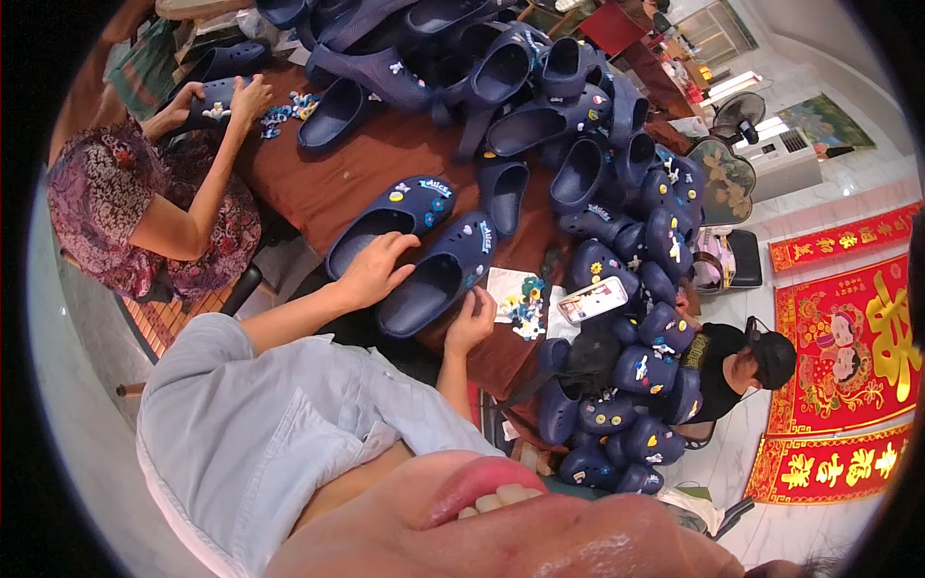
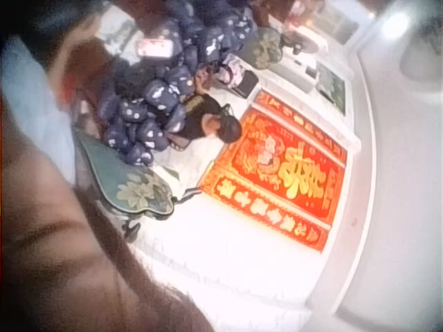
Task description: The recorder is attaching decorative charms to blue clog-style sandals.
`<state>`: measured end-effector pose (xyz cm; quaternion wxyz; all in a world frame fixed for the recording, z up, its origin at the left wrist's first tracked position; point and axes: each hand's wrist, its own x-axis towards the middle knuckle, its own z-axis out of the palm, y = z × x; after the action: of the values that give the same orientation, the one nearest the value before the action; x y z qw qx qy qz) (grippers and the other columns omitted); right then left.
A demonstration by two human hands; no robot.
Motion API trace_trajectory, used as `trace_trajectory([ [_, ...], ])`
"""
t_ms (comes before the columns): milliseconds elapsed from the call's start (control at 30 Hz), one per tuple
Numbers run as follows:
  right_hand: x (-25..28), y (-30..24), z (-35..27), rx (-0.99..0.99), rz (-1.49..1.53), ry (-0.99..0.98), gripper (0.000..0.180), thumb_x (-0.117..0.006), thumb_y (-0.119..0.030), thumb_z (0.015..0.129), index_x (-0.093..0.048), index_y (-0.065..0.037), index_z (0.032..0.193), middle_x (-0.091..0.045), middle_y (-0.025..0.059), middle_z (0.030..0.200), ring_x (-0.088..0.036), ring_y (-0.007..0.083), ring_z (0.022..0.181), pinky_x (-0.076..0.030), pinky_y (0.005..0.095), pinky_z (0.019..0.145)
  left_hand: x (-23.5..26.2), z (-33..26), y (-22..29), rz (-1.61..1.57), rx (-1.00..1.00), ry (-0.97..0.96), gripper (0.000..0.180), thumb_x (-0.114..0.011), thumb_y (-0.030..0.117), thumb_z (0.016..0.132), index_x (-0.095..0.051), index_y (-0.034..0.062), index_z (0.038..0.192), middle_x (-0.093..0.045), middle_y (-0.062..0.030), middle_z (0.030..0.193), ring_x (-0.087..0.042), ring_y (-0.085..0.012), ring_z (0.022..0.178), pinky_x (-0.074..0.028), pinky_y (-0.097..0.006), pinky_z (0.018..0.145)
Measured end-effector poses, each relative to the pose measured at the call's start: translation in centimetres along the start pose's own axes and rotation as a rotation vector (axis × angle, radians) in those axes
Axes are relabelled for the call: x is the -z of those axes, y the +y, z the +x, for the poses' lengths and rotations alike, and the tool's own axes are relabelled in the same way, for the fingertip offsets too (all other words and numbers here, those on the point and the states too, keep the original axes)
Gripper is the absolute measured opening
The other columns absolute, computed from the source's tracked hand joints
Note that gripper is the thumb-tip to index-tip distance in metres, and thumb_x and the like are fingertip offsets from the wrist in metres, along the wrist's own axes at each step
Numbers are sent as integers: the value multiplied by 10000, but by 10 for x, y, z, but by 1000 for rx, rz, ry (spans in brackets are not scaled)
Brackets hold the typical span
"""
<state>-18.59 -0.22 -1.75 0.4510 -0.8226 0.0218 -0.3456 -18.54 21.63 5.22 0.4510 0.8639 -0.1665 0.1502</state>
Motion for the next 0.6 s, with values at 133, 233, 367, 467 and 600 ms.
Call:
trace_trajectory([
  [133, 0, 0, 5, -7, -4, -15, 105, -634, -28, 840, -641, 21, 932, -641, 137, 942, -612, 279, 885, -482, 360, 799, -15, 0, -10, 183, -101, -20, 402, -691, 243, 810, -560, 99, 1162, -484, -254, 1180, -457, -430, 1144, -399, -472, 971],
  [233, -1, 0, 18, -21, 1, -14, 109, -634, -75, 858, -645, 8, 927, -643, 122, 930, -603, 253, 875, -472, 339, 793, -27, 8, -19, 268, -51, -61, 497, -679, 386, 807, -559, 90, 1189, -419, -315, 1286, -387, -484, 1222, -336, -515, 1034],
  [367, -6, -8, 48, -43, 131, -78, 102, -662, -51, 825, -653, 8, 907, -642, 103, 904, -592, 214, 840, -467, 318, 769, -36, 23, -20, 426, -11, -41, 503, -679, 404, 796, -594, 89, 1179, -446, -318, 1272, -425, -479, 1176, -400, -498, 960],
  [467, -10, -19, 68, -29, 134, -165, 104, -679, -19, 787, -661, 1, 888, -644, 82, 887, -592, 193, 832, -465, 301, 731, -42, 22, -29, 488, -18, -16, 384, -687, 288, 769, -661, 94, 1100, -518, -266, 1189, -497, -401, 1082, -432, -451, 869],
  [600, -17, -23, 86, 49, 164, -266, 86, -703, -22, 756, -679, -11, 838, -642, 83, 857, -595, 208, 801, -466, 309, 718, -47, 18, -21, 489, -9, -79, 350, -668, 250, 785, -671, 85, 1093, -545, -239, 1159, -517, -360, 1059, -425, -429, 872],
])
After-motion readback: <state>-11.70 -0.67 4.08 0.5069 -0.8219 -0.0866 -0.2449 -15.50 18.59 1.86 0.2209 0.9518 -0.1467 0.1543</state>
